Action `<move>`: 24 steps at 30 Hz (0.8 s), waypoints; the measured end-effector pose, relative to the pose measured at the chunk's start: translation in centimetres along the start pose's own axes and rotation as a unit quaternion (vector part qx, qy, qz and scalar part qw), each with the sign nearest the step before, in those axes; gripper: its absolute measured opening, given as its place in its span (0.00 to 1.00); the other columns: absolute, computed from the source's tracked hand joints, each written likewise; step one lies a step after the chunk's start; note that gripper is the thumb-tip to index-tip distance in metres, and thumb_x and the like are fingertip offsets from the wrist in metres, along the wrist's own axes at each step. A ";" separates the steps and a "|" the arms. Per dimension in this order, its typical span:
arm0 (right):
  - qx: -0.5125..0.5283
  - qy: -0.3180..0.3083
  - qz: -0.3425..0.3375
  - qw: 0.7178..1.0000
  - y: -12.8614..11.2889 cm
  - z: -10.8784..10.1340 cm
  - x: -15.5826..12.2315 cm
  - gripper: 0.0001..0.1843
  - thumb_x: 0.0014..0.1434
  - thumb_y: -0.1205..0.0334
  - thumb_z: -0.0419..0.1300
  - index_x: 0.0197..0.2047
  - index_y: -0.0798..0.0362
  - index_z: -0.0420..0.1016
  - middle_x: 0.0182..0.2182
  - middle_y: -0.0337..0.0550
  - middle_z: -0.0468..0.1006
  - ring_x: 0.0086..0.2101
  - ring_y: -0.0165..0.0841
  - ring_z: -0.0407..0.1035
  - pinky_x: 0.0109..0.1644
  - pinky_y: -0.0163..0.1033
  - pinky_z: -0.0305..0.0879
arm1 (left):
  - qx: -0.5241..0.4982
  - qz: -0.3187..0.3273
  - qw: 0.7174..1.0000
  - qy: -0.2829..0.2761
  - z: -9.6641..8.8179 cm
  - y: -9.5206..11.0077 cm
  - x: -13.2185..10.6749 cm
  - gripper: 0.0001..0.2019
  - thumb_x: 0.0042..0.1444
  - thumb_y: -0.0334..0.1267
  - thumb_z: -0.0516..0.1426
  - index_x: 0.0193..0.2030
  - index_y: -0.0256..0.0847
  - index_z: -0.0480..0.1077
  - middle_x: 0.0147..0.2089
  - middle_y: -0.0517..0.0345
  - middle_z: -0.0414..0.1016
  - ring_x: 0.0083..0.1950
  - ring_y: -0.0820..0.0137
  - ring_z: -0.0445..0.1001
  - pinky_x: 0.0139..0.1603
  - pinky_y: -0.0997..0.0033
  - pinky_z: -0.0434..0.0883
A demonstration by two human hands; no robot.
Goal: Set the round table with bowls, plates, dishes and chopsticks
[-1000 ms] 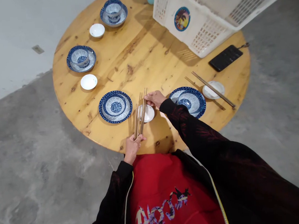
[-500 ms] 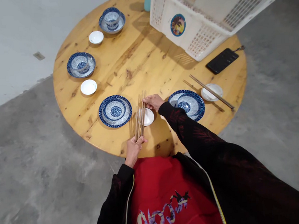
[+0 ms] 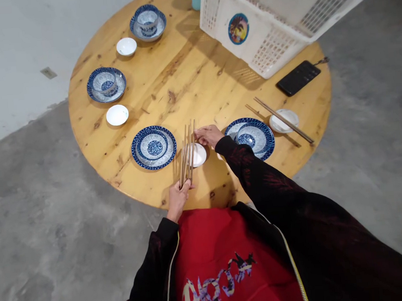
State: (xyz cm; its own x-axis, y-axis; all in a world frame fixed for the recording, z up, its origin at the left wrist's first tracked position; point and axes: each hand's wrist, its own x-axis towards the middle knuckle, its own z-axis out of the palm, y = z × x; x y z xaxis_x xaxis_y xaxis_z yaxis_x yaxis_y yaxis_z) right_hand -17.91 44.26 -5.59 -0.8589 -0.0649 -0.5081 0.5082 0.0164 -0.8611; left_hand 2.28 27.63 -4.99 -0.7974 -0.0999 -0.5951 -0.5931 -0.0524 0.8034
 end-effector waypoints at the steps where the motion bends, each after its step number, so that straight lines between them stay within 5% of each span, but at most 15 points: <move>1: -0.009 0.012 -0.008 1.000 0.0 -0.1 -0.2 0.15 0.53 0.62 0.70 0.22 0.56 0.70 0.20 0.41 0.74 0.14 0.22 0.61 0.15 0.29 0.51 | 0.012 0.015 1.000 0.008 -0.2 -0.1 0.0 0.19 0.54 0.53 0.60 0.36 0.36 0.75 0.31 0.56 0.78 0.21 0.78 0.58 0.22 0.76 0.54; 6: -0.052 0.067 -0.075 0.994 0.1 -1.2 -2.5 0.11 0.55 0.64 0.66 0.23 0.55 0.71 0.20 0.39 0.74 0.15 0.22 0.61 0.18 0.29 0.53 | 0.113 0.113 0.984 0.075 -1.7 -0.3 -0.5 0.14 0.59 0.48 0.58 0.35 0.37 0.76 0.30 0.58 0.75 0.32 0.71 0.71 0.35 0.74 0.65; 11: -0.094 0.014 -0.094 0.991 1.1 -1.4 -6.5 0.09 0.53 0.59 0.63 0.25 0.55 0.75 0.18 0.38 0.74 0.16 0.25 0.62 0.19 0.30 0.56 | 0.111 0.147 0.979 0.085 -2.0 1.4 -0.8 0.16 0.62 0.45 0.56 0.48 0.37 0.77 0.32 0.56 0.76 0.33 0.67 0.73 0.37 0.72 0.67; 18: -0.184 0.007 -0.079 0.980 3.2 0.7 -9.5 0.08 0.54 0.62 0.62 0.36 0.57 0.79 0.19 0.37 0.75 0.19 0.30 0.71 0.24 0.32 0.63 | 0.214 0.239 0.945 0.063 -0.4 6.0 3.1 0.11 0.62 0.37 0.55 0.43 0.36 0.78 0.39 0.50 0.79 0.42 0.63 0.76 0.47 0.67 0.68; 24: -0.255 0.022 -0.079 0.963 2.9 1.2 -9.5 0.13 0.58 0.64 0.58 0.44 0.59 0.79 0.29 0.45 0.82 0.24 0.33 0.76 0.32 0.36 0.70 | 0.355 0.225 0.907 0.029 0.6 7.3 5.7 0.10 0.63 0.35 0.53 0.42 0.37 0.76 0.41 0.48 0.79 0.46 0.59 0.76 0.49 0.65 0.68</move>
State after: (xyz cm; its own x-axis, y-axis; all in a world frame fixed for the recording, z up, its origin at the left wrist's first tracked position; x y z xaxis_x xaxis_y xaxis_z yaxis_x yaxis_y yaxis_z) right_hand -8.17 43.76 -3.26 -0.9306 -0.0652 -0.3601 0.2821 0.4988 -0.8195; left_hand -6.66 27.31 -2.51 -0.9813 -0.0063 -0.1921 -0.1489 0.6572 0.7389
